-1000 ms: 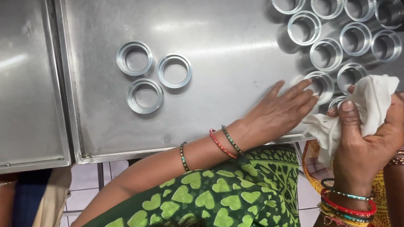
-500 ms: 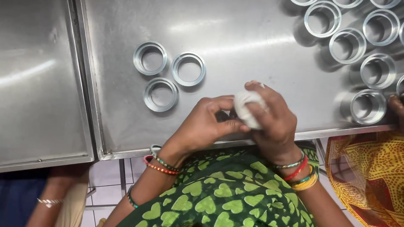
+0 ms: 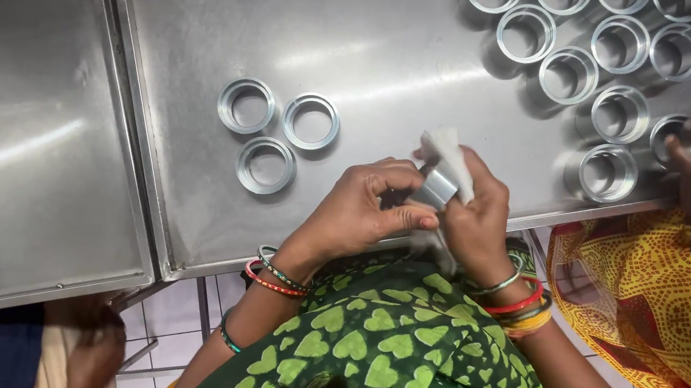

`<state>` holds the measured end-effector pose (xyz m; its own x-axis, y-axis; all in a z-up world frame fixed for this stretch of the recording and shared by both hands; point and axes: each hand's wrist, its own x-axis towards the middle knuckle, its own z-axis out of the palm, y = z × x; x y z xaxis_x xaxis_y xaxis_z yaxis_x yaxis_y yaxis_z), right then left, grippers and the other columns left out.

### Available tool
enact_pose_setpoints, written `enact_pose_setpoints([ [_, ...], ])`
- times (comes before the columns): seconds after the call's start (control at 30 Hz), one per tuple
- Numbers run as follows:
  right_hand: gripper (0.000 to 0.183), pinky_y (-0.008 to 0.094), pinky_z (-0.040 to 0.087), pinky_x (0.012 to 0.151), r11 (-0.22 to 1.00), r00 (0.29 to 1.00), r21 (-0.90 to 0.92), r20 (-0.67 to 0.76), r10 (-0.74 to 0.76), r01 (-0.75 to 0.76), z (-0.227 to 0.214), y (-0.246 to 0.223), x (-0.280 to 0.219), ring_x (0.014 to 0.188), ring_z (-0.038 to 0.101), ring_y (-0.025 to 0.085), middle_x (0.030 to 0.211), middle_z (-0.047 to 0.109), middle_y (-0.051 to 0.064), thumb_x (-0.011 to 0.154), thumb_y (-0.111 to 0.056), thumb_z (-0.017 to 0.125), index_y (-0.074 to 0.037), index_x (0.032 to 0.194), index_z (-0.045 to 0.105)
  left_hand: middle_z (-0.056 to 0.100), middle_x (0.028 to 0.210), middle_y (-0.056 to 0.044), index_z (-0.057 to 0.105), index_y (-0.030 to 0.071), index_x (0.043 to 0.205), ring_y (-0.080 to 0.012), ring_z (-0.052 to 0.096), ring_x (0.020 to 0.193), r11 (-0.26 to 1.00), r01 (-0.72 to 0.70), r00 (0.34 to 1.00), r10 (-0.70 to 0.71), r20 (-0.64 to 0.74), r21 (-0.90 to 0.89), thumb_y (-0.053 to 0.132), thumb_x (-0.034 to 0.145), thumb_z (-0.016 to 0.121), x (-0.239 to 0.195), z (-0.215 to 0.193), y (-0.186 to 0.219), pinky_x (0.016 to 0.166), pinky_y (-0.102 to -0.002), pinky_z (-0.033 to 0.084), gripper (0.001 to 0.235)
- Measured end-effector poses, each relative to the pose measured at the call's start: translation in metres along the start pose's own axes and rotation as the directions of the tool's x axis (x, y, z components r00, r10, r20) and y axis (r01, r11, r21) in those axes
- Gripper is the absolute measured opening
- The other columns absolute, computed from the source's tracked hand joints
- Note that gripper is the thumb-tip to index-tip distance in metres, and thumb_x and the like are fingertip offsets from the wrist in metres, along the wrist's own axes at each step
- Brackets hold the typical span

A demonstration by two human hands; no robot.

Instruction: Cleaning and wiping cylindrical metal rings with a cloth on a metal workstation.

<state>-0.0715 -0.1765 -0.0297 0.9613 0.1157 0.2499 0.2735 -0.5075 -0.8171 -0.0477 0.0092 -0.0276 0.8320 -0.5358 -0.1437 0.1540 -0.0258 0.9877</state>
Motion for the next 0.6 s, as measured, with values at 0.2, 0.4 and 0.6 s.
enact_pose_setpoints([
  [0.2,0.039,0.027,0.058,0.084,0.441,0.778,0.66,0.387,0.495,-0.608,-0.004,0.02,0.0,0.095,0.071,0.013,0.11,0.072,0.009,0.092,0.002,0.052,0.005,0.13,0.062,0.074,0.096,-0.002,0.077,0.007,0.106,-0.0146,0.061,0.09,0.909,-0.276,0.955,0.296,-0.015,0.312,0.032,0.082,0.086,-0.001,-0.004,0.009,0.08,-0.028,0.051,0.036],
  [0.4,0.046,0.026,0.058,0.07,0.857,0.942,0.391,0.118,0.314,-0.335,-0.027,-0.02,0.005,0.085,0.068,0.012,0.109,0.069,0.008,0.093,-0.001,0.065,0.001,0.138,0.056,0.068,0.118,-0.01,0.064,0.007,0.124,-0.0169,0.069,0.105,0.966,-0.066,0.997,0.077,-0.031,0.251,0.015,0.091,0.073,0.001,-0.017,0.014,0.091,-0.033,0.057,0.035],
  [0.6,0.059,0.024,0.06,0.079,0.832,0.955,0.469,0.11,0.276,-0.295,-0.021,-0.023,-0.001,0.094,0.069,0.011,0.113,0.069,0.007,0.088,-0.011,0.08,0.001,0.14,0.055,0.056,0.136,-0.017,0.029,0.009,0.155,-0.0241,0.064,0.117,0.968,-0.246,0.958,0.251,-0.139,0.051,-0.011,0.089,0.048,0.006,-0.005,0.024,0.101,-0.038,0.052,0.072],
])
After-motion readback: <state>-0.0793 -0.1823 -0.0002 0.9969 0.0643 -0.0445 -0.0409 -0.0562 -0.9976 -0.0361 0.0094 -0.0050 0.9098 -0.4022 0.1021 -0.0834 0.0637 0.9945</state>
